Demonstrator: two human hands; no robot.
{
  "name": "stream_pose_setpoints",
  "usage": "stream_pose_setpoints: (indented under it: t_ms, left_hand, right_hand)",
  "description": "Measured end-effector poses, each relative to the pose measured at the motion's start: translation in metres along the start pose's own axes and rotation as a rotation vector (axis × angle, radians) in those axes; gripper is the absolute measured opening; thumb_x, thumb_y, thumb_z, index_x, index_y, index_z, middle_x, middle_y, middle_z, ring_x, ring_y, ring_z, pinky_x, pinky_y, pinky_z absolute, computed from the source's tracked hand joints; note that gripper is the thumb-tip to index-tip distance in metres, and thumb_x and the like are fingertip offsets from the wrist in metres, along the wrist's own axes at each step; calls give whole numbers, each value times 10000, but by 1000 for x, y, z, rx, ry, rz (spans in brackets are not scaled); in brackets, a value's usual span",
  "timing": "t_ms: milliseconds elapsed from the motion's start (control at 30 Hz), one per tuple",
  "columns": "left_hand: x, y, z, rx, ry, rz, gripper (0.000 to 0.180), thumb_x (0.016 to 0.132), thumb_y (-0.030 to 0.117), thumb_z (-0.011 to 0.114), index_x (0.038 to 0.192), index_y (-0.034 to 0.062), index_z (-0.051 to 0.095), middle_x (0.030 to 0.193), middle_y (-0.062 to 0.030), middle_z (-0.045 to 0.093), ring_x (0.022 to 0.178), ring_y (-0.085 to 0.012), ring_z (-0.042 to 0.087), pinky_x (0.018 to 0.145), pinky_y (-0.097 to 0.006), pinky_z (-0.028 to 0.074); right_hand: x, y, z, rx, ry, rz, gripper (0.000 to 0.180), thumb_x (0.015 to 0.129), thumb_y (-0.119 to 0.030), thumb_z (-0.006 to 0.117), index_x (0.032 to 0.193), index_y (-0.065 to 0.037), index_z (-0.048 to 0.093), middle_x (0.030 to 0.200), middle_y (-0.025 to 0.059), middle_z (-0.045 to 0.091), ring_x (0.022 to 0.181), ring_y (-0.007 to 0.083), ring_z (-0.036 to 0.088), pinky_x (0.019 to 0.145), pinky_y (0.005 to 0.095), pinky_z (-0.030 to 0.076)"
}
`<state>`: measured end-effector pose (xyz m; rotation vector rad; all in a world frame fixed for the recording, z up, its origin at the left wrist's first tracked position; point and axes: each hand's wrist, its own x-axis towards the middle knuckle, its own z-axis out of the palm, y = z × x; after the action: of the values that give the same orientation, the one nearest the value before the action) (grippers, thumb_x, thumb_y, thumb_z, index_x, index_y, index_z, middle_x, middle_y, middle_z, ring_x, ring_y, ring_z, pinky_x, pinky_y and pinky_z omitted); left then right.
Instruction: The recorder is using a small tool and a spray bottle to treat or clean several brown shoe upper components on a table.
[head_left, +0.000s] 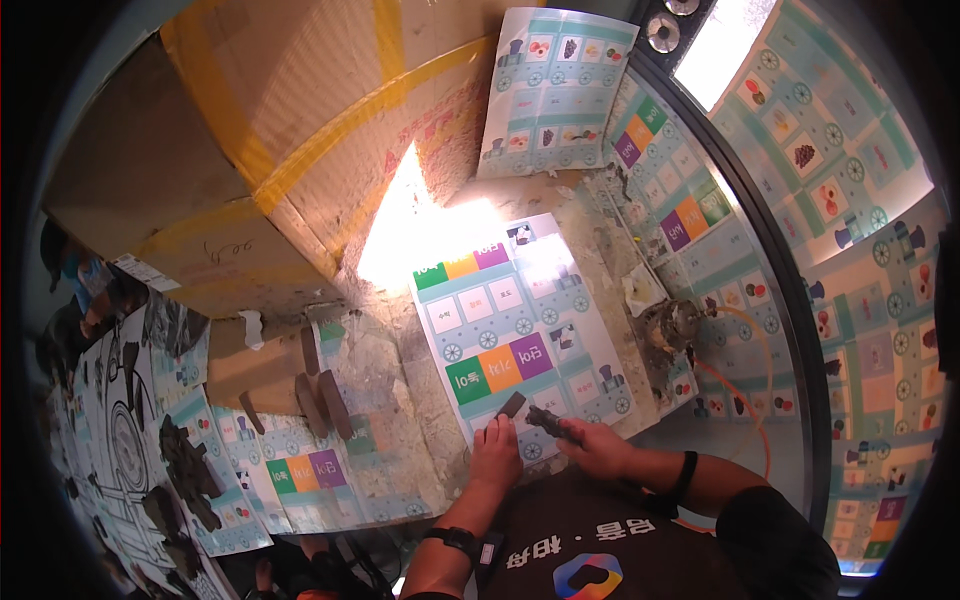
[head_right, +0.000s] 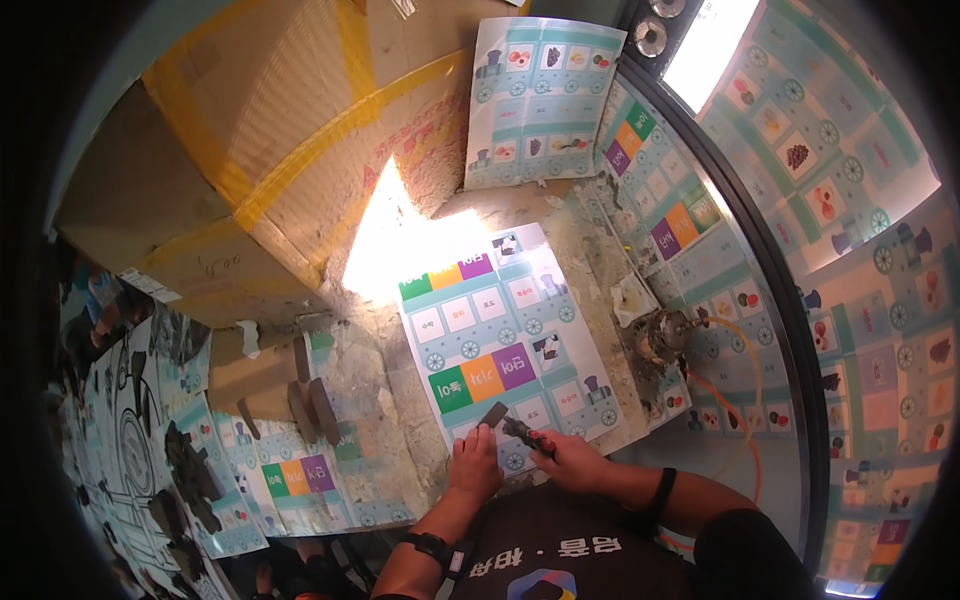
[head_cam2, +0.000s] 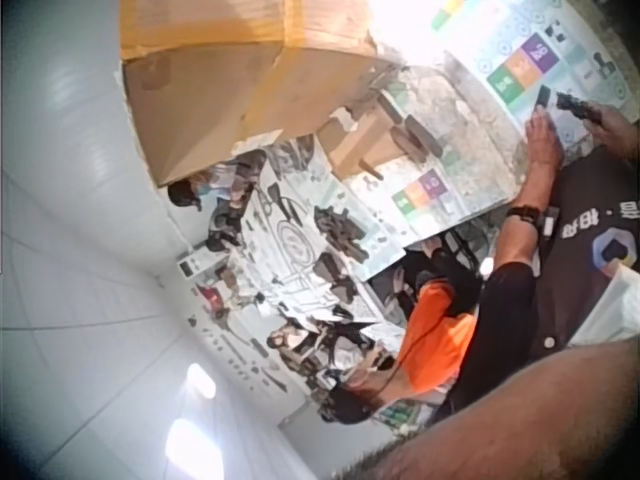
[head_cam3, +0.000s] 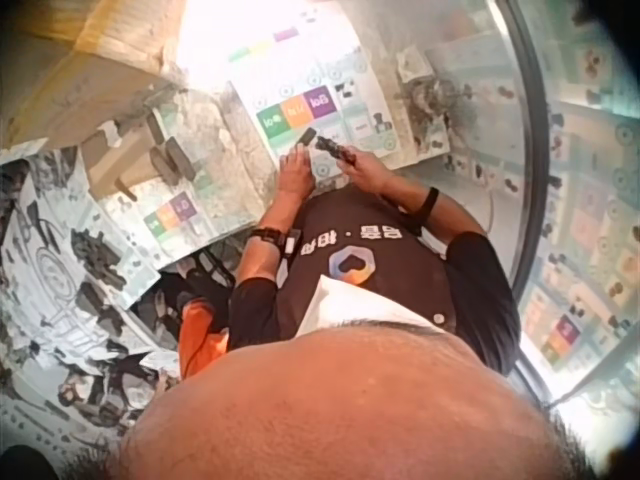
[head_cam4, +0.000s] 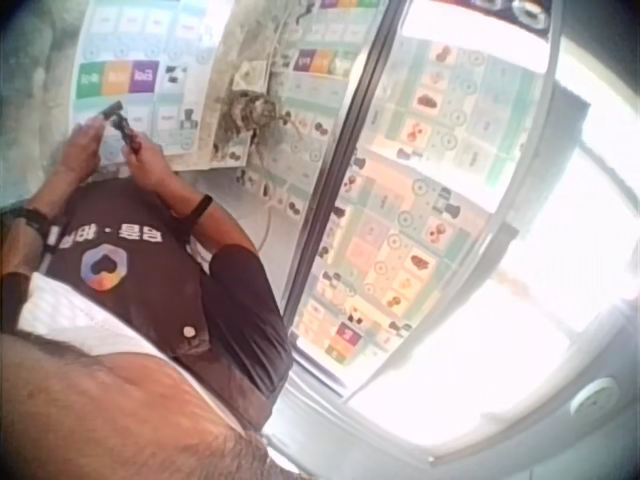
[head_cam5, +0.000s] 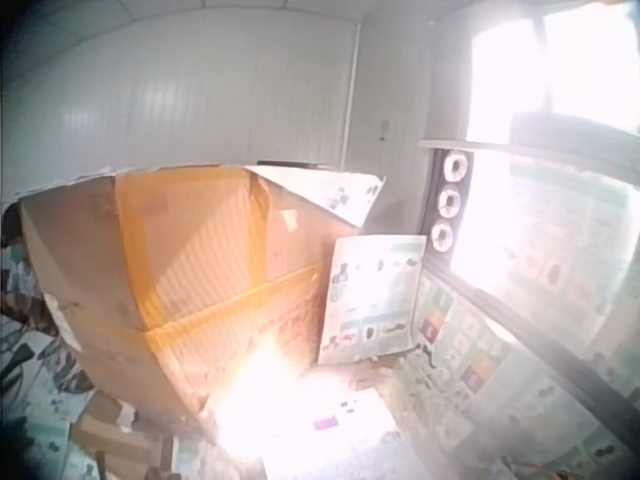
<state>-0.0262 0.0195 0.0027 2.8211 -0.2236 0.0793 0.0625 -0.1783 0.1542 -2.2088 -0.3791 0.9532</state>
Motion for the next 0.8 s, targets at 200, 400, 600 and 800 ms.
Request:
stream_pose_setpoints:
  t_ms: [200,400,600,800]
  left_hand:
    - [-1,-1,6,-14,-2,-14,637,723,171,678,1319,-29,576,1407,-152,518,1296,-295,488,1004,-452,385]
    - [-1,0,4,-18,0,-9,631,725,157,674,1319,-32,576,1409,-154,516,1297,-296,486,999,-462,385]
    - [-1,2,3,20,0,-6,626,748,160,667,1336,-34,579,1404,-156,529,1291,-299,497,1007,-468,385]
    - [0,2,-1,33,-3,5,598,769,155,652,1332,-35,588,1402,-154,533,1288,-294,501,1014,-470,382]
  right_hand:
    - [-2,-1,0,-23,42,39,349,987,-286,630,1233,-41,597,1033,270,692,1018,469,659,860,495,534]
    - [-2,4,-1,-36,59,28,339,982,-277,636,1223,-40,607,1019,259,699,1004,464,666,851,493,538]
    - [-6,8,-5,-19,60,8,333,980,-280,636,1203,-34,608,996,256,699,989,467,665,839,493,538]
    - [-8,16,1,-21,65,13,338,972,-295,643,1188,-37,612,997,260,697,991,467,664,844,494,535]
